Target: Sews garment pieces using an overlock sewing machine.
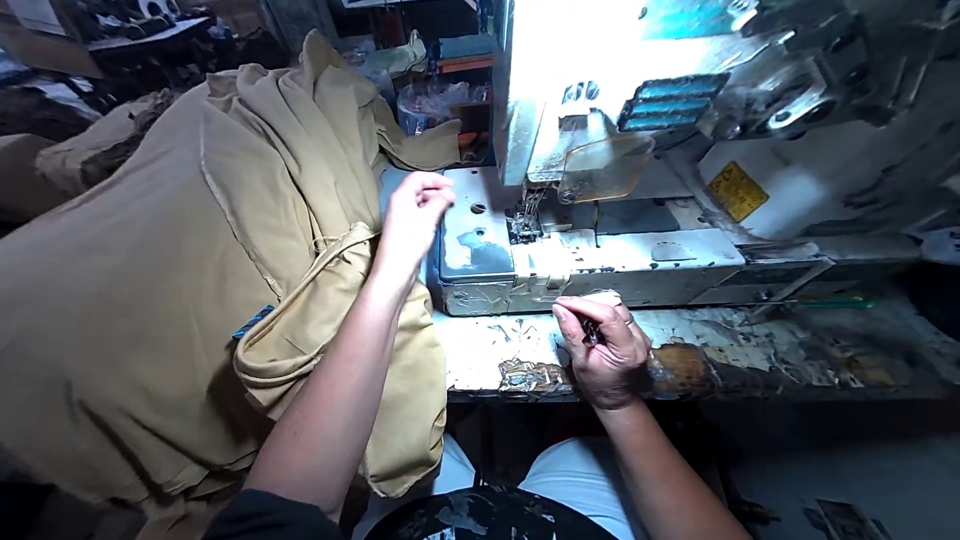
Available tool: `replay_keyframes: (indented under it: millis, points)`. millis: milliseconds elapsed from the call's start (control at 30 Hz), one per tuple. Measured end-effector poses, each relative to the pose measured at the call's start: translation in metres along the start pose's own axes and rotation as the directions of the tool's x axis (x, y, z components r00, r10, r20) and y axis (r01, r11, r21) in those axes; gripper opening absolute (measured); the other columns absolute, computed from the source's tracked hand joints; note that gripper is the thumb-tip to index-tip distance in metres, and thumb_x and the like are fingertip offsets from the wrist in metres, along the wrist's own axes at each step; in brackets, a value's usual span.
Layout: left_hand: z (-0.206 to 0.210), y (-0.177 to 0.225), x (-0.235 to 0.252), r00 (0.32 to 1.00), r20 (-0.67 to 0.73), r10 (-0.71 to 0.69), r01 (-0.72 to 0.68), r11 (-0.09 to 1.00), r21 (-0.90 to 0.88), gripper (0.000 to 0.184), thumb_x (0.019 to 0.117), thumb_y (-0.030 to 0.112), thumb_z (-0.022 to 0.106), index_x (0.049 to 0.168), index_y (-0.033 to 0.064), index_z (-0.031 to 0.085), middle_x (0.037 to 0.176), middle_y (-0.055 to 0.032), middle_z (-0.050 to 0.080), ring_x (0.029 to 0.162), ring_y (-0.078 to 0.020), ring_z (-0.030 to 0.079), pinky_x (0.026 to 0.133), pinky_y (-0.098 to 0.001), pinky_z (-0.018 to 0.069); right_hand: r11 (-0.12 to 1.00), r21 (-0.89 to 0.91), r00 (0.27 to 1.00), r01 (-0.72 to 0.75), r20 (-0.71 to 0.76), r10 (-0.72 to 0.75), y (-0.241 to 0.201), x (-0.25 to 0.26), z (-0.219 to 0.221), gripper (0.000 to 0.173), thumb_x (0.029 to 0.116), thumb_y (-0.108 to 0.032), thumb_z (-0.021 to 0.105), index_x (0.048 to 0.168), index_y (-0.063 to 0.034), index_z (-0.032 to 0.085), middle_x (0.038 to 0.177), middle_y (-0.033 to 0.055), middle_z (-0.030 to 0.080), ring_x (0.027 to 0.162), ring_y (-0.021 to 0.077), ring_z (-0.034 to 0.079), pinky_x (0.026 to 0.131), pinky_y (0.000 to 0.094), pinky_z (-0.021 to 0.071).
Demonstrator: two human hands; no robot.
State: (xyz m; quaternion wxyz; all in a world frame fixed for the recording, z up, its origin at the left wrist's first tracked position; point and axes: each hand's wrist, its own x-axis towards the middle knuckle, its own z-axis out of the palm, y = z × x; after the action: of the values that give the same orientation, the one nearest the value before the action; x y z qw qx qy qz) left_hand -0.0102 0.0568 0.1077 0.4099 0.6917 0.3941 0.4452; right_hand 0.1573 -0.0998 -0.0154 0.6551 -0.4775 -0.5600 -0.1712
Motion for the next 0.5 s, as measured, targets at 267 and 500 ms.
replay_keyframes:
  millis: [267, 500]
  points:
    - [0.035, 0.019, -0.004, 0.953, 0.293, 0.078, -0.223, 0.835, 0.503, 0.028, 0.0971, 0.033, 0.066, 0.092, 0.0074, 0.075, 0.094, -0.009, 0.068, 0.105, -0.0284, 0.059, 0.095, -0.0553, 0.0371, 0.999, -0.008, 0.999, -0.043, -0.016, 0.043, 0.002, -0.002, -0.001, 0.015, 0.0948, -0.017, 0.069, 0.092, -0.0028, 0.073, 0.084, 0.0071, 0.072, 0.083, 0.0008, 0.066, 0.078, 0.0118, 0.0498]
    - [0.043, 0.022, -0.006, 0.95, 0.281, 0.137, -0.279, 0.778, 0.563, 0.025, 0.0928, 0.025, 0.063, 0.077, 0.0062, 0.068, 0.083, -0.0093, 0.064, 0.094, -0.027, 0.059, 0.087, -0.0515, 0.0376, 0.996, 0.052, 0.997, -0.067, -0.025, 0.069, 0.005, -0.001, 0.001, 0.014, 0.0951, -0.015, 0.069, 0.096, -0.0019, 0.072, 0.086, 0.0049, 0.072, 0.085, -0.001, 0.066, 0.08, 0.0113, 0.0514]
